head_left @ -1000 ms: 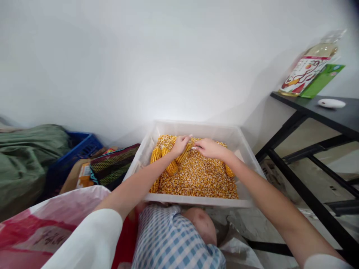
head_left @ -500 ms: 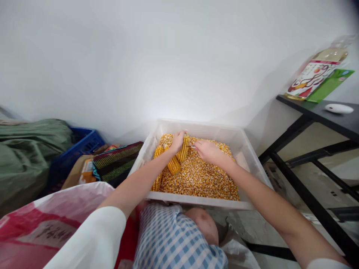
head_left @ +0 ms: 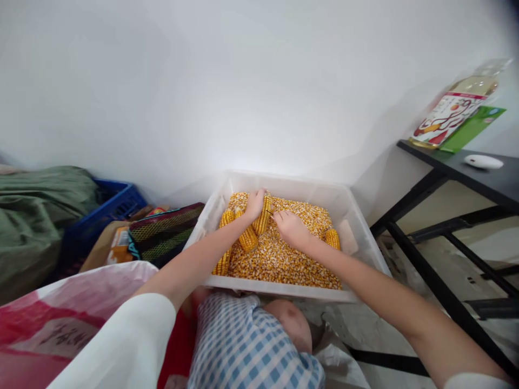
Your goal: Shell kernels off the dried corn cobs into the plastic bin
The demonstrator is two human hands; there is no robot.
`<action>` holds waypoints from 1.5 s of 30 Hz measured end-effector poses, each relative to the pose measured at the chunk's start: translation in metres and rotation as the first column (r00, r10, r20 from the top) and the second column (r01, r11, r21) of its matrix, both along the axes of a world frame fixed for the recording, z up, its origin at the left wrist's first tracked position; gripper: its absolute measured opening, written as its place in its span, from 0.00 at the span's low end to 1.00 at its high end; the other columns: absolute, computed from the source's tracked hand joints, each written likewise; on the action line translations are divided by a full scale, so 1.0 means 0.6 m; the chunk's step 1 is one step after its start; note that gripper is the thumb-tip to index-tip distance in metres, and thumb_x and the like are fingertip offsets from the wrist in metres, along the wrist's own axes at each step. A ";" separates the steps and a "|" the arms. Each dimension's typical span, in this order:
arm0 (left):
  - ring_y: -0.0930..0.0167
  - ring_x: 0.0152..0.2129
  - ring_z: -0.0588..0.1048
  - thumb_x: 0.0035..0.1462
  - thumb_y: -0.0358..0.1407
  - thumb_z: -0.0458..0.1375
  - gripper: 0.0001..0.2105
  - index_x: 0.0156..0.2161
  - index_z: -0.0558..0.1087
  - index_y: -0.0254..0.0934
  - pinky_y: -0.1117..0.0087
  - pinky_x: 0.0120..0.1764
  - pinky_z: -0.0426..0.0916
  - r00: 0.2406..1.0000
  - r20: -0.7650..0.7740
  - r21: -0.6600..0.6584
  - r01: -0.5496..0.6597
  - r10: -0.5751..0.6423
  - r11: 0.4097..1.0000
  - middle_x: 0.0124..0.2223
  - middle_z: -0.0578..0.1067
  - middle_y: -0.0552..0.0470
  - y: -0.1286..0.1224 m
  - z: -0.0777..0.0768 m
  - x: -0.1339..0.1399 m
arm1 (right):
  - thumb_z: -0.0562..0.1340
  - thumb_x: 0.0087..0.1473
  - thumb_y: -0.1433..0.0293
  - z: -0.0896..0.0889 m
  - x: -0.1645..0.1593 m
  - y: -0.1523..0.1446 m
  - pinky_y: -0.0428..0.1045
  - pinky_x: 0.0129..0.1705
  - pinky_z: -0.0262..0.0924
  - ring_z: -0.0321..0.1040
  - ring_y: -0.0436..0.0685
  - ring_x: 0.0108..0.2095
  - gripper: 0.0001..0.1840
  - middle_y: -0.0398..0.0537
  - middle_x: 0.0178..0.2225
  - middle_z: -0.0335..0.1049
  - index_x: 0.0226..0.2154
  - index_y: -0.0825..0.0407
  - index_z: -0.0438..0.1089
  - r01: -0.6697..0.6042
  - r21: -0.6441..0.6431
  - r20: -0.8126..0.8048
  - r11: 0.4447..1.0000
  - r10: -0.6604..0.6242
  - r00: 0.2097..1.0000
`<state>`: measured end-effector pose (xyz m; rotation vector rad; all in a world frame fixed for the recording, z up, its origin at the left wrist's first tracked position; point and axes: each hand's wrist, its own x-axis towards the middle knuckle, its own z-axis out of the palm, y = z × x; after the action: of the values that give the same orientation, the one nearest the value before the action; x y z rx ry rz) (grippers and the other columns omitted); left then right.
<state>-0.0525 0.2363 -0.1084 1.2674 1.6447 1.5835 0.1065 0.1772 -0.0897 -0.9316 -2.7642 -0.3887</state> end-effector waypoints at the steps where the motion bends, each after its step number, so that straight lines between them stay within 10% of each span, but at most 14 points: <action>1: 0.71 0.24 0.63 0.48 0.42 0.47 0.13 0.21 0.64 0.35 0.70 0.32 0.60 1.000 -0.005 0.000 0.001 -0.001 1.000 0.21 0.64 0.54 -0.002 0.001 0.001 | 0.46 0.58 0.74 0.004 0.001 0.002 0.51 0.42 0.55 0.62 0.59 0.38 0.15 0.59 0.36 0.67 0.41 0.61 0.65 0.005 -0.017 0.003 1.000 -0.005 1.000; 10: 0.74 0.20 0.57 0.49 0.44 0.46 0.16 0.18 0.58 0.37 0.71 0.28 0.55 0.988 -0.107 0.009 0.113 -0.112 0.994 0.18 0.55 0.57 -0.013 -0.003 0.021 | 0.49 0.58 0.70 0.070 0.034 0.035 0.45 0.33 0.50 0.65 0.52 0.30 0.15 0.53 0.31 0.72 0.33 0.56 0.69 -0.042 -0.323 -0.004 0.945 0.043 0.999; 17: 0.75 0.19 0.55 0.51 0.45 0.46 0.17 0.17 0.57 0.36 0.72 0.25 0.51 0.874 -0.282 -0.017 0.408 -0.396 0.913 0.18 0.53 0.58 -0.029 -0.008 0.060 | 0.51 0.56 0.67 0.073 0.073 0.079 0.44 0.27 0.45 0.52 0.47 0.21 0.17 0.41 0.18 0.62 0.22 0.56 0.67 -0.140 -0.600 -0.066 0.788 0.125 0.990; 21: 0.74 0.20 0.57 0.49 0.44 0.47 0.16 0.17 0.58 0.37 0.72 0.27 0.54 0.924 -0.201 -0.016 0.329 -0.326 0.944 0.18 0.55 0.57 -0.023 -0.002 0.048 | 0.52 0.55 0.68 0.072 0.072 0.076 0.43 0.26 0.44 0.50 0.46 0.20 0.16 0.39 0.17 0.58 0.21 0.56 0.67 -0.186 -0.649 -0.096 0.738 0.162 0.982; 27: 0.69 0.28 0.65 0.49 0.42 0.47 0.13 0.22 0.65 0.35 0.69 0.37 0.60 0.993 -0.015 -0.022 0.117 -0.117 0.993 0.22 0.66 0.54 -0.001 -0.004 0.005 | 0.51 0.56 0.69 0.066 0.052 0.057 0.43 0.28 0.45 0.55 0.47 0.23 0.15 0.44 0.22 0.67 0.25 0.57 0.69 -0.175 -0.551 -0.186 0.816 0.084 0.979; 45: 0.67 0.35 0.67 0.49 0.41 0.47 0.13 0.26 0.69 0.35 0.68 0.44 0.60 0.979 -0.010 -0.009 0.206 -0.206 0.979 0.31 0.72 0.51 0.013 -0.020 -0.003 | 0.50 0.58 0.71 0.065 0.040 0.038 0.46 0.40 0.53 0.66 0.53 0.36 0.14 0.52 0.36 0.72 0.35 0.55 0.70 -0.115 -0.282 -0.142 0.953 0.077 0.987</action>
<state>-0.0540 0.2440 -0.1204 1.3957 1.4721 1.4452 0.1302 0.2000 -0.0508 -0.8419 -2.7770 0.0944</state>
